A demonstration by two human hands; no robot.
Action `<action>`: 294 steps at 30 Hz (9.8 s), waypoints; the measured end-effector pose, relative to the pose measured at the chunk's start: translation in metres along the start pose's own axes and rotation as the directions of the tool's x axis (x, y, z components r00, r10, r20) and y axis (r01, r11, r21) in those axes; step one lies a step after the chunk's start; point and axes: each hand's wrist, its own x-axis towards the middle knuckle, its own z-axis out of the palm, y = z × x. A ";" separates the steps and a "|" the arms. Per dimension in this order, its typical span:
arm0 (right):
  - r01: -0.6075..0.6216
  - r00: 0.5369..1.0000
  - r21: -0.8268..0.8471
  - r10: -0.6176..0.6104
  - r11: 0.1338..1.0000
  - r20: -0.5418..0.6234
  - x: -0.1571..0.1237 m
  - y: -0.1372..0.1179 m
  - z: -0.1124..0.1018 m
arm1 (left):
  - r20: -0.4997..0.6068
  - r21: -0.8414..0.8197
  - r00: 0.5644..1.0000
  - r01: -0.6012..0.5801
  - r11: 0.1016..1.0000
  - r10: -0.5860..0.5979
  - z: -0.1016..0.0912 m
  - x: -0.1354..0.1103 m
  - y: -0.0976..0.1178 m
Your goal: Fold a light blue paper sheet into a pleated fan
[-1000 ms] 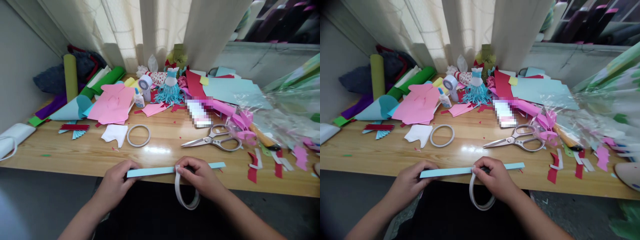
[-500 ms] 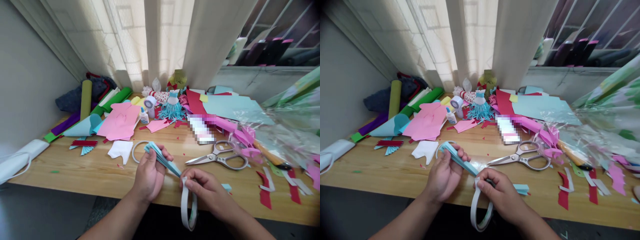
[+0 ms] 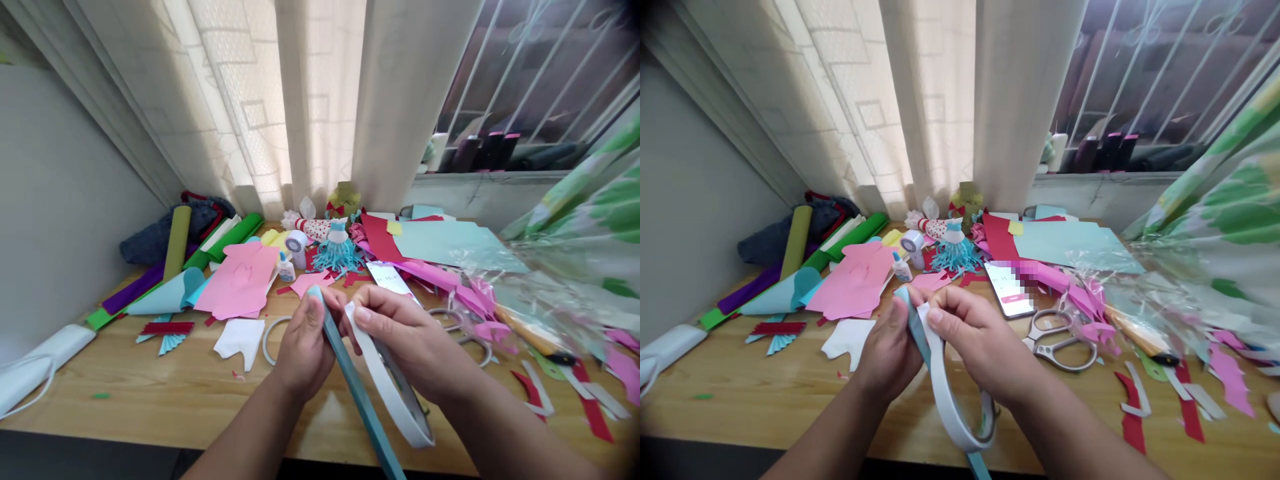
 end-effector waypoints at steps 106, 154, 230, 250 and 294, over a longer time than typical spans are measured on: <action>0.094 0.969 -0.103 -0.115 0.990 -0.219 -0.006 0.006 0.025 | 0.195 0.926 0.930 -0.280 0.254 0.312 0.006 -0.020 0.047; 0.156 0.968 -0.362 -0.215 0.919 -0.129 -0.010 -0.010 0.016 | 0.225 0.906 0.939 -0.299 0.298 0.260 0.010 -0.020 0.049; 0.072 0.954 -0.320 -0.159 0.945 -0.255 -0.011 -0.008 0.020 | 0.329 0.907 0.917 -0.373 0.194 0.226 0.015 -0.023 0.050; 0.094 0.941 -0.379 -0.207 0.921 -0.268 -0.018 -0.009 0.026 | 0.427 0.818 0.888 -0.460 0.345 0.171 0.011 -0.026 0.055; -0.019 0.980 0.068 0.032 0.998 -0.197 -0.027 0.007 -0.005 | 0.321 0.947 0.947 -0.321 -0.024 -0.009 0.029 0.012 0.078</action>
